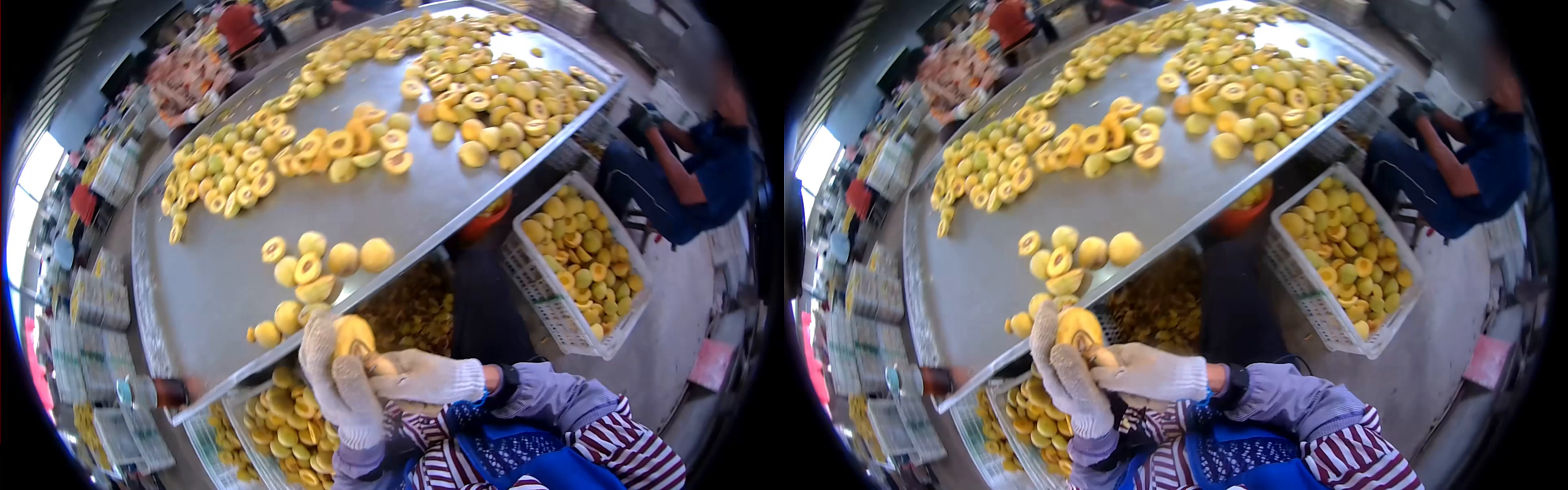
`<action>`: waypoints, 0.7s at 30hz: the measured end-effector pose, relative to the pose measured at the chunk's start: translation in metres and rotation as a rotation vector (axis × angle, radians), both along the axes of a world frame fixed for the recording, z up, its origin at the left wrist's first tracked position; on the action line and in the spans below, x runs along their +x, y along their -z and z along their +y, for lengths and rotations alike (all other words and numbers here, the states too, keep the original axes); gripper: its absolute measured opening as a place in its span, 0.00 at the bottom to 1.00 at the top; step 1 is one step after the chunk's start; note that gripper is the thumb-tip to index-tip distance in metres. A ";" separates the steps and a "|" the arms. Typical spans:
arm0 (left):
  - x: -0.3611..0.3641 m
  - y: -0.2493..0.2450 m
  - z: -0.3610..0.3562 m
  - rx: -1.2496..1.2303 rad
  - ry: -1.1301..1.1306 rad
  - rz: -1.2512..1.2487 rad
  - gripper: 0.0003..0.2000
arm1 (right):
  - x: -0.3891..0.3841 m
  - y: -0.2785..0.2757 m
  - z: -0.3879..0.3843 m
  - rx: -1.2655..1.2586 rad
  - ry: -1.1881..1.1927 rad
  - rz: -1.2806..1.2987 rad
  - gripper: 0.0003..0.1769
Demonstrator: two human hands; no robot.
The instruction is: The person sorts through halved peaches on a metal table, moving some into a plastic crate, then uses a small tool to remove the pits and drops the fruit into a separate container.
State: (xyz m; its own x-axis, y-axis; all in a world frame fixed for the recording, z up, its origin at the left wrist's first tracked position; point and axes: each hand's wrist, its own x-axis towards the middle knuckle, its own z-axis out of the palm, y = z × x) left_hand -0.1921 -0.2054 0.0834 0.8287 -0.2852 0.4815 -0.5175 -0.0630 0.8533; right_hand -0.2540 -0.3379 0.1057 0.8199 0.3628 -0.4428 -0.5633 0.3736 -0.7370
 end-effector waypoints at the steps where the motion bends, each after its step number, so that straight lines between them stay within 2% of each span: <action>1: 0.002 -0.002 -0.003 -0.022 0.014 0.072 0.23 | -0.002 0.002 0.002 0.020 0.017 -0.009 0.13; 3: 0.009 -0.021 -0.003 -0.017 0.107 0.456 0.24 | -0.005 0.012 0.004 -0.009 0.026 0.019 0.14; 4: 0.023 -0.017 0.002 -0.016 0.204 0.476 0.25 | -0.006 0.022 0.008 -0.008 0.023 -0.016 0.14; 5: 0.031 -0.007 0.007 -0.110 0.268 0.622 0.27 | -0.007 0.030 0.010 -0.002 0.011 -0.050 0.15; 8: 0.020 -0.015 -0.003 -0.188 0.231 0.600 0.30 | -0.003 0.051 0.020 -0.070 0.144 -0.184 0.16; 10: 0.012 -0.019 -0.009 -0.383 0.221 0.756 0.33 | -0.004 0.041 0.023 -0.142 0.188 -0.201 0.17; 13: 0.010 -0.012 -0.005 -0.490 0.280 0.840 0.38 | -0.011 -0.007 0.002 -0.213 0.107 -0.021 0.18; 15: 0.016 -0.004 0.010 -0.369 0.375 0.925 0.40 | -0.013 -0.009 -0.001 -0.178 0.239 0.016 0.17; 17: 0.003 -0.014 0.012 -0.340 0.305 0.901 0.39 | -0.008 -0.005 -0.003 -0.268 0.344 -0.022 0.16; 19: 0.009 0.005 0.028 -0.119 0.409 0.857 0.39 | -0.003 -0.013 -0.009 -0.321 0.426 -0.005 0.15; 21: 0.008 0.005 0.032 -0.176 0.489 0.942 0.34 | -0.004 -0.019 -0.013 -0.289 0.365 0.032 0.17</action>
